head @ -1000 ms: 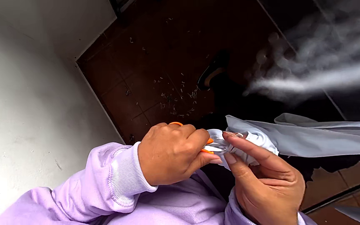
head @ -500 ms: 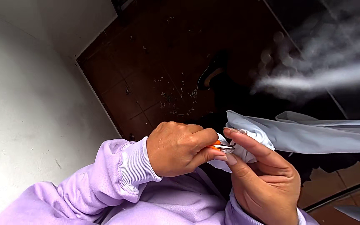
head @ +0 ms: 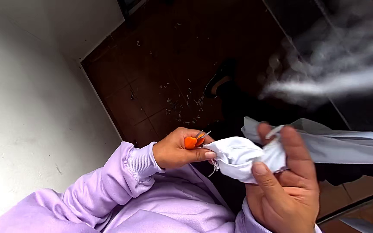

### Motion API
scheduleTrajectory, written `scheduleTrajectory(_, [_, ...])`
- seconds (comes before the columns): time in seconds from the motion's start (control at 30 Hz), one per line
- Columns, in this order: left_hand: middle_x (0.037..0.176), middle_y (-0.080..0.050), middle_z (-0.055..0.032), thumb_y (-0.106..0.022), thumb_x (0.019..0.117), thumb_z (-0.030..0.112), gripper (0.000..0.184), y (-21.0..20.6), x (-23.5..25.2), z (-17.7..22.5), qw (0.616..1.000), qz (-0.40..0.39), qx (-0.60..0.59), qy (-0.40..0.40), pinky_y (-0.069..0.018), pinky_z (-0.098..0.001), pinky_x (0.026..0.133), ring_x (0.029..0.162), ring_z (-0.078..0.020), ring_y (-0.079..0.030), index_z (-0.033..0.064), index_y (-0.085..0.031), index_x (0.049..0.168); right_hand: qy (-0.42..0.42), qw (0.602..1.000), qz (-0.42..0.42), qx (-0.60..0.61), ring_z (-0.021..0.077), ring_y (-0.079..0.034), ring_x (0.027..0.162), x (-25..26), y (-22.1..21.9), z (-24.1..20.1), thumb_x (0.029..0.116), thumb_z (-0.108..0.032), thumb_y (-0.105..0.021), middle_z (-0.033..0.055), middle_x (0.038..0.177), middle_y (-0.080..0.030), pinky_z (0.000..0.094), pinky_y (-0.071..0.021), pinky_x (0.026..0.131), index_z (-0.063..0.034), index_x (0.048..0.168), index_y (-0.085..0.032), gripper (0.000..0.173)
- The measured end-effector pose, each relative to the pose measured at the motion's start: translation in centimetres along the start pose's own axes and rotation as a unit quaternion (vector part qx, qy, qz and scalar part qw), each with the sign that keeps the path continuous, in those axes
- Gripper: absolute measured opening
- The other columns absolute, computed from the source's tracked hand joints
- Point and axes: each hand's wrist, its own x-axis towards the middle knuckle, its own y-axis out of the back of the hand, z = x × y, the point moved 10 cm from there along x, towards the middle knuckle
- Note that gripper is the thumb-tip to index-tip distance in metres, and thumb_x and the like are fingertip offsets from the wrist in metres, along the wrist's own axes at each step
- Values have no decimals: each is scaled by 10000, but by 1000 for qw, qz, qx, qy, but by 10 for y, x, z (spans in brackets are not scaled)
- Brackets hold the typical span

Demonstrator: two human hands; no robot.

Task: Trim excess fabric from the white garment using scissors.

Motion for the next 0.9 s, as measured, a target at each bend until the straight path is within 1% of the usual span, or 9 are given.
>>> scheduleTrajectory(0.07, [791, -686, -44, -619, 925, -76, 70, 1, 3, 14, 997, -1, 69, -28, -519, -152, 697, 735, 19, -619, -110, -671, 956, -48, 956, -32, -287, -5, -696, 895, -9, 9, 5, 1010, -435, -611, -76, 1126, -702, 194, -610, 743, -159, 1587, -348, 691])
scheduleTrajectory(0.13, [758, -665, -62, -647, 928, -41, 83, 0, 4, 26, 986, -11, 162, -45, -488, -148, 639, 681, 7, -587, -108, -679, 964, -53, 867, -59, -492, 153, -666, 561, -12, 16, 0, 1005, -482, -566, 52, 752, -728, 397, -551, 502, 3, 1464, -529, 669])
scheduleTrajectory(0.2, [732, -651, -69, -677, 921, -4, 104, -5, 5, 36, 967, -38, 246, -54, -474, -181, 587, 634, -27, -569, -89, -693, 978, 35, 840, -57, -538, 207, -639, 638, -9, 10, -24, 1003, -415, -606, 137, 797, -706, 402, -518, 576, 58, 1314, -633, 567])
scheduleTrajectory(0.3, [765, -675, -79, -681, 898, -4, 120, -23, 5, 44, 952, -93, 284, -65, -508, -229, 605, 665, -67, -606, -70, -704, 996, 135, 880, -116, -439, 194, -537, 1345, 0, -21, -38, 1024, -391, -602, 98, 1421, -588, 403, -424, 1142, -114, 1463, -493, 531])
scheduleTrajectory(0.33, [787, -679, -85, -678, 898, -11, 146, -27, 6, 45, 954, -102, 275, -67, -517, -232, 621, 686, -71, -615, -78, -699, 1026, 147, 895, -133, -400, 171, -500, 1393, 3, -30, -35, 1032, -362, -594, 49, 1455, -570, 409, -391, 1187, -153, 1468, -491, 495])
scheduleTrajectory(0.47, [826, -638, -101, -642, 926, -55, 121, -16, 11, 57, 978, -52, 184, -79, -541, -204, 675, 733, -67, -622, -105, -613, 1032, 135, 951, -79, -265, 42, -675, 1057, 11, -26, -27, 987, -273, -677, -98, 1067, -713, 289, -552, 998, -190, 1071, -671, 118])
scheduleTrajectory(0.6, [803, -619, -64, -620, 944, -44, 141, -7, 7, 64, 989, -14, 112, -93, -500, -149, 668, 720, -14, -580, -131, -603, 1052, 70, 991, -45, -106, -34, -687, 869, 8, -17, -20, 991, -278, -674, -158, 973, -723, 128, -577, 794, -249, 1090, -709, 109])
scheduleTrajectory(0.77, [826, -673, -94, -895, 741, 300, 912, -34, 6, 58, 959, -56, 256, -108, -564, -235, 654, 718, -79, -625, -152, -469, 1408, 36, 997, -28, -62, -52, -675, 812, 4, -22, -16, 1005, -275, -649, -154, 903, -713, 111, -568, 759, -229, 1049, -702, 83])
scheduleTrajectory(0.9, [847, -718, -141, -725, 852, -2, 243, -40, 6, 68, 938, -5, 287, -196, -564, -257, 686, 758, -123, -667, -119, -722, 1066, 16, 999, -41, -21, -41, -679, 841, 1, -25, -11, 1008, -294, -642, -143, 940, -716, 130, -578, 768, -243, 1050, -699, 87])
